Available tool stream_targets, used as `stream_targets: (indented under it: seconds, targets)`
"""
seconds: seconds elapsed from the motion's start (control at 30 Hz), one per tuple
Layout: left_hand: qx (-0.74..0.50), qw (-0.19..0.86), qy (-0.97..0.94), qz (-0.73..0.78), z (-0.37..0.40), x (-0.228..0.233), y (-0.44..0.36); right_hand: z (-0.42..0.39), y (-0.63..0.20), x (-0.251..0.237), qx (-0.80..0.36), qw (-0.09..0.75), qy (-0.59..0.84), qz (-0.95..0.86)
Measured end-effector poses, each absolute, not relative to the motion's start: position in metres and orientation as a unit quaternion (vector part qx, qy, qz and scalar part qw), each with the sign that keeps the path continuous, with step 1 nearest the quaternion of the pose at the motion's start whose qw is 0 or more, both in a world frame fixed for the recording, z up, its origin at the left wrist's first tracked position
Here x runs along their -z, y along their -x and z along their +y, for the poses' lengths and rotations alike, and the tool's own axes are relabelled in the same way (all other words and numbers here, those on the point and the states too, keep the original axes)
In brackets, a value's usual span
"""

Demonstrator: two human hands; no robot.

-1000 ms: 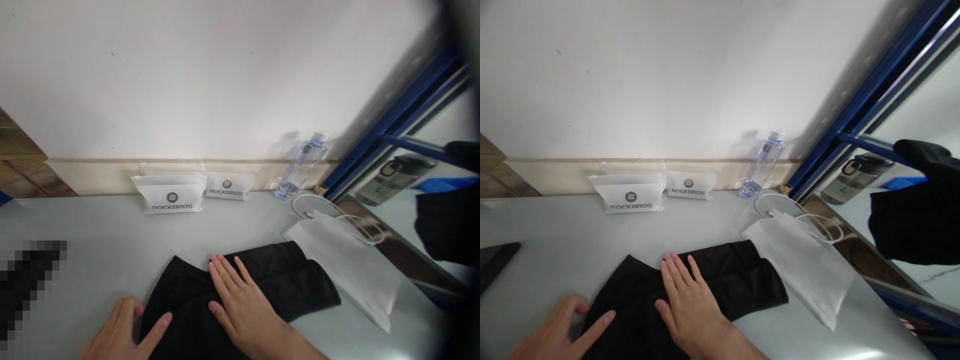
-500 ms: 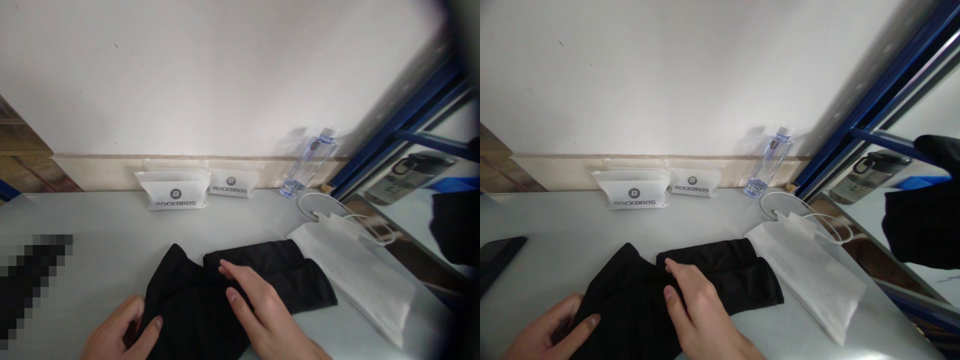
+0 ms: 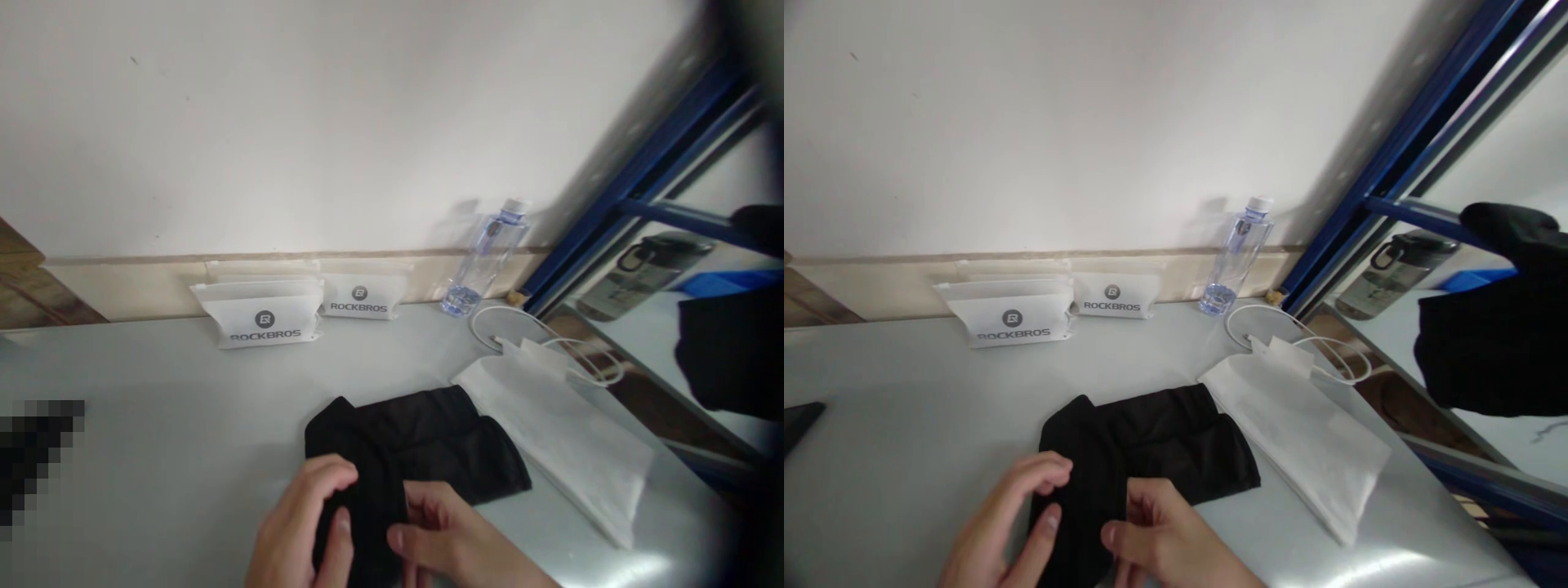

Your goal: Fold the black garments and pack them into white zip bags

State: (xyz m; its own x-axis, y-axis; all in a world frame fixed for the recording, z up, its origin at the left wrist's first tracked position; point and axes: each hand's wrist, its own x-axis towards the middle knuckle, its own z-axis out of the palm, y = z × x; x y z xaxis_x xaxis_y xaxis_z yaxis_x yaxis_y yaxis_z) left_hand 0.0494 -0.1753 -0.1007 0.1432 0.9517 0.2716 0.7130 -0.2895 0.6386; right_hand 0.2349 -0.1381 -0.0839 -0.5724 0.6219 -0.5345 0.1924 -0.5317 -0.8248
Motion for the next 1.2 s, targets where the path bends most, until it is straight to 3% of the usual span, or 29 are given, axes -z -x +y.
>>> stream_targets:
  seconds: [0.1, 0.27, 0.67, 1.2]
  targets:
    - [-0.259, 0.182, -0.747, 0.585, -0.141, 0.088, -0.027, -0.134, -0.236, 0.083, -0.622, 0.052, 0.493, -0.606]
    - [-0.141, 0.191, -0.823, 0.515, -0.095, 0.092, -0.016, -0.13, -0.239, 0.073, -0.413, 0.005, 0.514, -0.752]
    - [-0.147, 0.193, -0.817, 0.522, -0.08, 0.092, -0.024, -0.129, -0.256, 0.068, -0.386, 0.011, 0.492, -0.78]
    - [-0.157, 0.343, -0.793, 0.477, -0.069, 0.072, -0.024, -0.13, -0.25, 0.082, -0.336, 0.012, 0.495, -0.801]
